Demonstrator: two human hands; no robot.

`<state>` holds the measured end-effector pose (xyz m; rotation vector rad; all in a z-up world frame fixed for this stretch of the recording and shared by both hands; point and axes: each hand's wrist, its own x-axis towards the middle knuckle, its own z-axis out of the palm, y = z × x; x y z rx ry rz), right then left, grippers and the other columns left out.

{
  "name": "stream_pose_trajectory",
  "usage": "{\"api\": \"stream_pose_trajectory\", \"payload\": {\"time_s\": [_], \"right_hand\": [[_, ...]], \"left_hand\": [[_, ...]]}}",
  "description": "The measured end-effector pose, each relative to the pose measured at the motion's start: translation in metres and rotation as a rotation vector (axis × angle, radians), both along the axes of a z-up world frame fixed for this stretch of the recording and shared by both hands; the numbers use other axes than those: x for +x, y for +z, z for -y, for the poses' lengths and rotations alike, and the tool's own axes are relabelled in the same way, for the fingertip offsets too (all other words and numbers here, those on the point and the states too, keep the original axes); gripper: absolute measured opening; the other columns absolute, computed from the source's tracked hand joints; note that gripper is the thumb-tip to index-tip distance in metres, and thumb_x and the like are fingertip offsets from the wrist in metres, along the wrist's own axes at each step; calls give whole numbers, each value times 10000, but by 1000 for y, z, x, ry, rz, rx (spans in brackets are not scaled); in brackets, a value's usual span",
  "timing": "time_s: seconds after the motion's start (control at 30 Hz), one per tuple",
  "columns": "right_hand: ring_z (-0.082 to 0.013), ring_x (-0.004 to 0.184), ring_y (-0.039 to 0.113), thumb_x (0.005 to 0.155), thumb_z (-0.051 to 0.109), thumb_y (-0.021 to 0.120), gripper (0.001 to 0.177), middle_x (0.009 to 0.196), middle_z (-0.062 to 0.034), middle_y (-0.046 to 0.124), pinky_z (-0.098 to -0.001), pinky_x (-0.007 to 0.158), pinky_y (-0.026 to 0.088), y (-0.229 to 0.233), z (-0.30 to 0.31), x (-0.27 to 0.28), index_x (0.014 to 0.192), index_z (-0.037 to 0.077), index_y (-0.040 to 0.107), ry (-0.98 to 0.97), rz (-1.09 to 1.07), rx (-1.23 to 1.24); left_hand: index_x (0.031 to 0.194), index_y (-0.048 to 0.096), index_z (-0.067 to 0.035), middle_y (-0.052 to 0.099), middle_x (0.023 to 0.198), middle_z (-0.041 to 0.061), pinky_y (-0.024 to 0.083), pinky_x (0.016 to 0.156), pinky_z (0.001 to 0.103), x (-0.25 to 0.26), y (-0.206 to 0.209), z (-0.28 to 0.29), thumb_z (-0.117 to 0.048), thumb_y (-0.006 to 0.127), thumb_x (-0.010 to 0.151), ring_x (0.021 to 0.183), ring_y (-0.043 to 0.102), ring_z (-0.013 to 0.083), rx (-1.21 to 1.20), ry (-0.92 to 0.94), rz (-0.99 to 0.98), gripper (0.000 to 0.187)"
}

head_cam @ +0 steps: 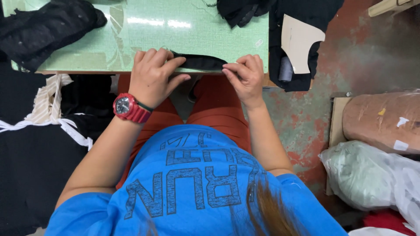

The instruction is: Folding and organizing small black fabric strips on a work table

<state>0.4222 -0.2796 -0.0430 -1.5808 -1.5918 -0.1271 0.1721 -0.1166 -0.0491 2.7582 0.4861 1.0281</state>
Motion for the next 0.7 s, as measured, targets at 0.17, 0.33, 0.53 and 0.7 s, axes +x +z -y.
{"api": "stream_pose_trajectory", "payload": {"time_s": [0.17,0.33,0.53,0.7], "right_hand": [[-245,827,500,1010,185,734,102,876,-42,547,-386,799,424,10,0,0,1002,95,782,-17,22,-79],[-224,867,527,1028,188,678,138,911,-33,601,-379,818,401,16,-1,-6,965,87,748,-65,-2,-160],[-205,870,514,1053,288,643,215,903,2,560,-371,829,375,13,-3,-4,929,129,716,-130,-9,-213],[-215,857,509,1072,434,573,373,900,10,542,-386,796,358,7,-6,-3,875,125,644,-203,39,-225]], "left_hand": [[1103,754,-180,606,857,-8,391,783,382,3,-1,-9,-459,870,914,811,595,224,-113,21,-65,356],[1012,761,-185,640,853,-3,350,801,395,7,-3,-15,-448,868,967,819,603,237,-193,24,-114,287],[982,729,-150,643,884,7,331,793,392,11,-4,-14,-347,787,1084,804,585,250,-55,41,-60,229],[915,691,-154,593,822,2,327,767,373,16,-3,-6,-342,755,1099,739,530,229,19,150,-25,270]]}}
